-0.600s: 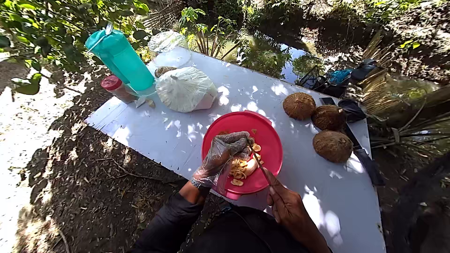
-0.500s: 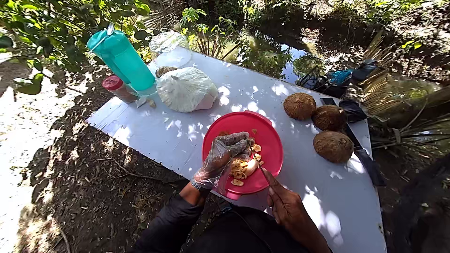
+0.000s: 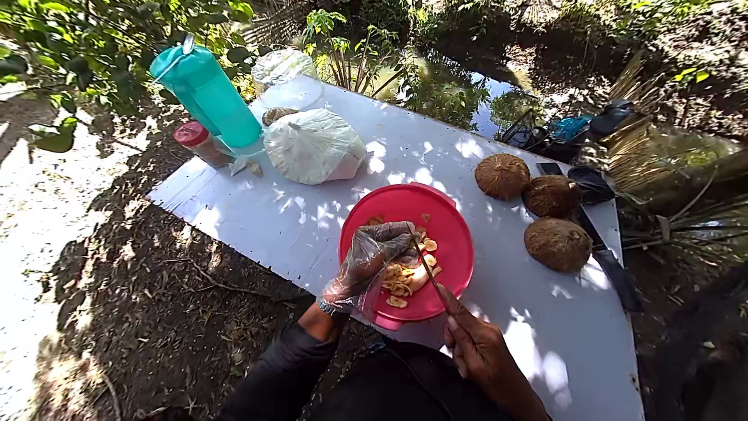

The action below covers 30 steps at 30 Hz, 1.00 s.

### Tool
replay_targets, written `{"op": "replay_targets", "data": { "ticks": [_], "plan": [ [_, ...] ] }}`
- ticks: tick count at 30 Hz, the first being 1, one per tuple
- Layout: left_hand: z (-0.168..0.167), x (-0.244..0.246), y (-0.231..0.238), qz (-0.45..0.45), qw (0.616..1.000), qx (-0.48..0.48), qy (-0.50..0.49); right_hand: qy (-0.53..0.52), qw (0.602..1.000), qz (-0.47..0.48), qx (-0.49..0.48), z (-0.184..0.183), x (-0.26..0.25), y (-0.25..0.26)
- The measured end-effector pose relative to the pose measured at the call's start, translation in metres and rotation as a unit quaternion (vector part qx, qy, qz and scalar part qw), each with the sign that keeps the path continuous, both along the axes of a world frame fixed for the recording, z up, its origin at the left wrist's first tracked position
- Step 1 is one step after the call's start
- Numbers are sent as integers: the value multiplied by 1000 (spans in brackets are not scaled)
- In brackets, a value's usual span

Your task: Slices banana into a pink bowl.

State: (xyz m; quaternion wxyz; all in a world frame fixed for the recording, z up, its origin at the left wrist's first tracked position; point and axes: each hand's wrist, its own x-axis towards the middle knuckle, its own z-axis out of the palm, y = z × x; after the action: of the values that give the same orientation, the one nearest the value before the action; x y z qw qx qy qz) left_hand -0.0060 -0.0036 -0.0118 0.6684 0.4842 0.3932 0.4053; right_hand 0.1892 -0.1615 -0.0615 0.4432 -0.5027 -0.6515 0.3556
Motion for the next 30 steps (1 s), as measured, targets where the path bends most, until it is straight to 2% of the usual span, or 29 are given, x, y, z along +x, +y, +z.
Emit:
{"op": "replay_targets", "data": {
  "ticks": [4, 11, 20, 25, 30],
  "plan": [
    [0, 0, 0, -6, 1000, -12, 16, -8, 1000, 2, -11, 1, 0, 0],
    [-6, -6, 4, -45, 998, -34, -26, -27, 999, 1, -19, -1, 1, 1],
    [1, -6, 3, -68, 995, -67, -27, -43, 999, -13, -9, -5, 1, 1],
    [-9, -11, 5, -43, 997, -58, -20, 0, 1000, -15, -5, -3, 1, 0],
    [-11, -9, 1, -2, 995, -73, -75, -3, 1000, -5, -1, -3, 1, 0]
  ]
}}
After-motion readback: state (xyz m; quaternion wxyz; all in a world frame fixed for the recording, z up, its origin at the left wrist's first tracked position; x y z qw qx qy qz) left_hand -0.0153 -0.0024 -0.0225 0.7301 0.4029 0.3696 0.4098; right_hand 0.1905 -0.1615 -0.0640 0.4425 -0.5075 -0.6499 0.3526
